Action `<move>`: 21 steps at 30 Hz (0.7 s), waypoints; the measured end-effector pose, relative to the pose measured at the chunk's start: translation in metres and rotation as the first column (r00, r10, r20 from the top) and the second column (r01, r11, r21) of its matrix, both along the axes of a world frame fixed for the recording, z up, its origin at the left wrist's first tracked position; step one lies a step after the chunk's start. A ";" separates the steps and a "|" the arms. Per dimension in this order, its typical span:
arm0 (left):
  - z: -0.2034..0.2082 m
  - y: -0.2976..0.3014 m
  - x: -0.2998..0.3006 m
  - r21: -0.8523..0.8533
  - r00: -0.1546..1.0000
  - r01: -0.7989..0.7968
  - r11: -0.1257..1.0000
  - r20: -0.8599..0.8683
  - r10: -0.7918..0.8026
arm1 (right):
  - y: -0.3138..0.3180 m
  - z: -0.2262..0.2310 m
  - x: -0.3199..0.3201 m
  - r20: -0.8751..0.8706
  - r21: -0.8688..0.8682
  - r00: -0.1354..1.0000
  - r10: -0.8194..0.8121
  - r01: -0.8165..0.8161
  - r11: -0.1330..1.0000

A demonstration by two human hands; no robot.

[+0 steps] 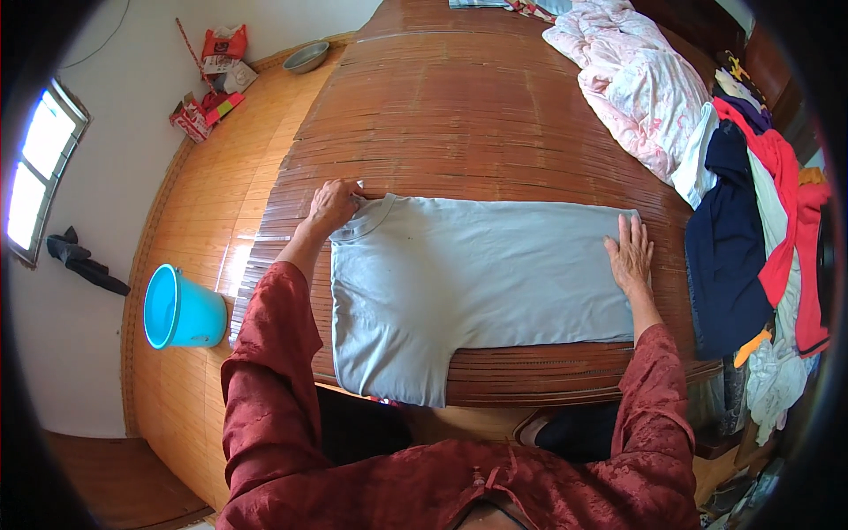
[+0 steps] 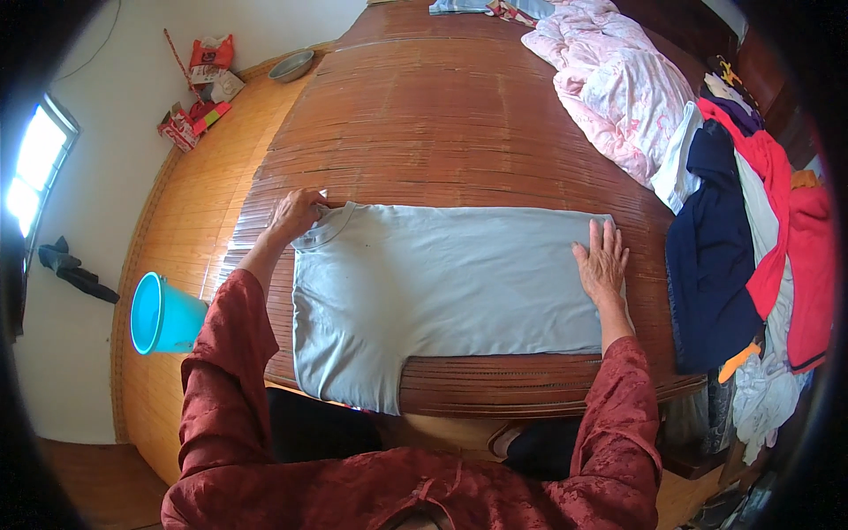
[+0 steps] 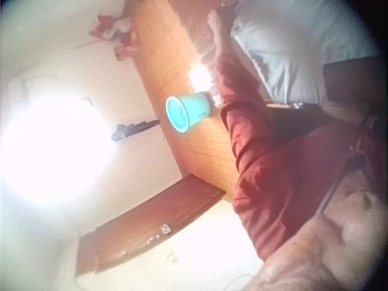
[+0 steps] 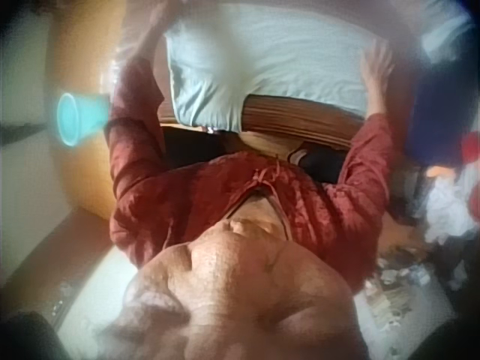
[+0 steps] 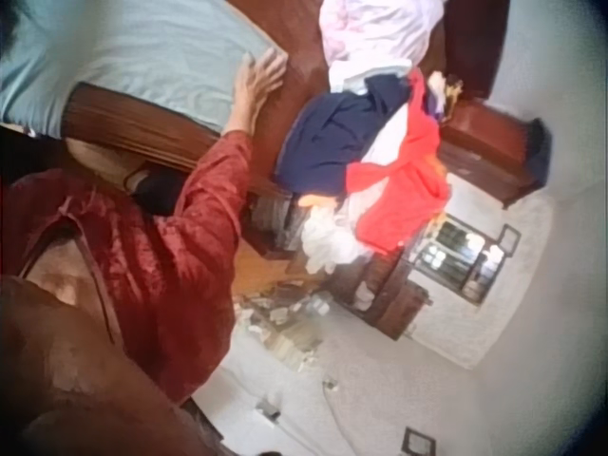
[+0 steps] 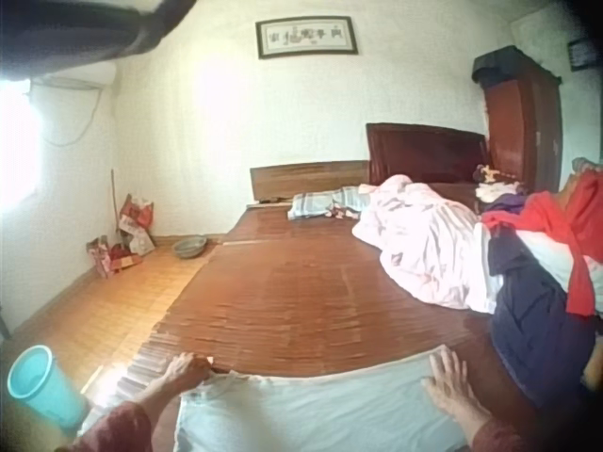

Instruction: The person folds a navy blue t-shirt and then a grey long-sleeved shirt on a wooden bed surface.

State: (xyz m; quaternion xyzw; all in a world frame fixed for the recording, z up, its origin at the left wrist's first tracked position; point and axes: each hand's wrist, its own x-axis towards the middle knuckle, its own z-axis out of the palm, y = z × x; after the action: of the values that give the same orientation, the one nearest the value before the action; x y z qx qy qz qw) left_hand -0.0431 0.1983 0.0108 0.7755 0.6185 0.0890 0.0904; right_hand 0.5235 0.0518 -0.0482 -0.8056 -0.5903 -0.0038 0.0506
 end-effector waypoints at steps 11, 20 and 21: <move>-0.002 0.027 -0.013 -0.105 0.966 -0.051 0.993 0.246 0.075 | 0.001 -0.001 0.000 0.011 0.021 1.000 0.018 -0.018 1.000; -0.030 0.017 -0.008 0.032 0.976 -0.123 0.992 0.185 0.115 | 0.000 0.001 0.000 0.016 0.010 1.000 0.015 -0.015 1.000; -0.032 0.016 -0.003 0.068 0.979 -0.163 0.984 0.134 0.153 | 0.000 0.002 0.000 0.016 0.013 1.000 0.014 -0.014 1.000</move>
State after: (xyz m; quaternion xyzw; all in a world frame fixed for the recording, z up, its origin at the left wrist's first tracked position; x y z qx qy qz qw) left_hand -0.0465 0.2147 -0.0212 0.7195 0.6670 0.1700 0.0921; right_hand 0.5231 0.0520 -0.0463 -0.8012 -0.5961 -0.0139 0.0510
